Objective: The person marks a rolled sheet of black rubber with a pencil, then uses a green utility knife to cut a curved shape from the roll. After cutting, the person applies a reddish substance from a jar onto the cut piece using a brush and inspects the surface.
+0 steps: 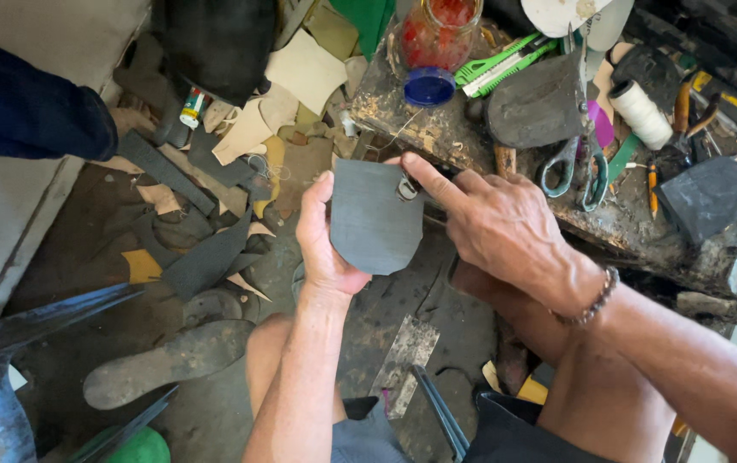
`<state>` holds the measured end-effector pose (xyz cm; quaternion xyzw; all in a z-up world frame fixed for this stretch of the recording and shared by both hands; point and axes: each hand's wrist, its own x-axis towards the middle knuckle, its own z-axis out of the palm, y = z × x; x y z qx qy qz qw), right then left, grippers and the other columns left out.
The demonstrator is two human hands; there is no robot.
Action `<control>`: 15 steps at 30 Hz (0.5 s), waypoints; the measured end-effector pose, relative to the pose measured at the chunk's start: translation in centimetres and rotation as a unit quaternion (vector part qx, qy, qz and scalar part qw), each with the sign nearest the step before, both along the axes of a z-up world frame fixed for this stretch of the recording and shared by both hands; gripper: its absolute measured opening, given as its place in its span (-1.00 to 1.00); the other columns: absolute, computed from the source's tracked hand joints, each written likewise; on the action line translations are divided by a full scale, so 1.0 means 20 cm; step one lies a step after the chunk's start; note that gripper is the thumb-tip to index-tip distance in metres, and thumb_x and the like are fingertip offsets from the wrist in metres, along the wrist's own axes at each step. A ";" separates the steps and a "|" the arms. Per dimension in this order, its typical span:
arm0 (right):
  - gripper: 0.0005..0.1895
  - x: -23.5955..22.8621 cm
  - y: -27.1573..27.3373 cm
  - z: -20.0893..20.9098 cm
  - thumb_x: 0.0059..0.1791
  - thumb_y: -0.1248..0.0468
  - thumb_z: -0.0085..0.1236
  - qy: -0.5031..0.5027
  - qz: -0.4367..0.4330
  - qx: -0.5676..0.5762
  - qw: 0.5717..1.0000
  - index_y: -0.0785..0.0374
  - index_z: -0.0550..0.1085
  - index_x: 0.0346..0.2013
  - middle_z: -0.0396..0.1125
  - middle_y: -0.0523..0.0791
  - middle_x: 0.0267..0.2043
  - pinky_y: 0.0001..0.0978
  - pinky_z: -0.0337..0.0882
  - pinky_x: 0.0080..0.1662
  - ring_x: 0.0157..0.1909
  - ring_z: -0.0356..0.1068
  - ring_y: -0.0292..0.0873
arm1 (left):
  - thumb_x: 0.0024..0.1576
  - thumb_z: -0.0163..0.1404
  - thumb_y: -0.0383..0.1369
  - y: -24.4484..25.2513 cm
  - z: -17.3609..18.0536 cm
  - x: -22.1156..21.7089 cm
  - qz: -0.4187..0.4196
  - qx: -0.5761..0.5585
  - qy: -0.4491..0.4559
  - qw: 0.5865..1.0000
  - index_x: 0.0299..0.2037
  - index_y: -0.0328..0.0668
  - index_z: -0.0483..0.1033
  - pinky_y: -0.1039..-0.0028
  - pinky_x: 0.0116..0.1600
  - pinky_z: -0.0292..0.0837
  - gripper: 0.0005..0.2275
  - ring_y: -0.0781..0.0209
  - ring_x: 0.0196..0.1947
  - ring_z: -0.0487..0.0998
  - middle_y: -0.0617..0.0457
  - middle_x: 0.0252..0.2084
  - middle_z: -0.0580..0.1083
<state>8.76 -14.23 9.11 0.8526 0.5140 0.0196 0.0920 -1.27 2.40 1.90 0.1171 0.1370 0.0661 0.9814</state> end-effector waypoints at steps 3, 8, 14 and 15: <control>-0.17 0.02 -0.01 0.01 0.01 0.27 -0.04 0.018 0.020 -0.025 0.999 -0.12 0.00 0.58 0.31 -0.15 -0.36 -0.15 0.45 -0.39 -0.46 0.44 -0.05 | 0.18 -0.15 0.02 0.00 0.00 -0.01 0.000 0.014 0.021 1.000 0.12 -0.42 0.54 0.26 0.00 0.45 -0.42 0.01 -0.10 0.58 -0.23 -0.02 0.57; -0.20 -0.01 -0.13 -0.06 0.02 0.27 -0.10 0.034 0.021 -0.034 0.999 -0.32 0.00 0.53 0.33 -0.13 -0.17 -0.18 0.48 -0.46 -0.43 0.44 -0.08 | 0.16 -0.14 0.03 0.00 -0.02 0.01 -0.011 0.007 0.023 1.000 0.13 -0.49 0.51 0.23 -0.12 0.48 -0.38 -0.02 -0.15 0.57 -0.30 -0.01 0.55; -0.39 -0.13 -0.23 -0.03 0.08 0.08 -0.01 0.082 0.074 0.061 0.992 -0.20 0.19 0.45 0.41 -0.20 -0.01 -0.17 0.45 -0.41 -0.44 0.44 -0.04 | 0.18 -0.17 0.00 -0.01 -0.02 0.01 0.005 0.004 0.020 1.000 0.11 -0.50 0.52 0.21 -0.03 0.45 -0.40 -0.05 -0.12 0.58 -0.30 -0.02 0.57; -0.39 -0.11 -0.23 -0.02 0.08 0.08 -0.01 0.084 0.075 0.060 0.992 -0.20 0.19 0.45 0.41 -0.20 -0.01 -0.17 0.45 -0.41 -0.44 0.44 -0.04 | 0.18 -0.17 0.00 -0.01 -0.02 0.00 0.007 0.003 0.022 1.000 0.11 -0.50 0.52 0.21 -0.03 0.45 -0.40 -0.05 -0.12 0.58 -0.30 -0.02 0.57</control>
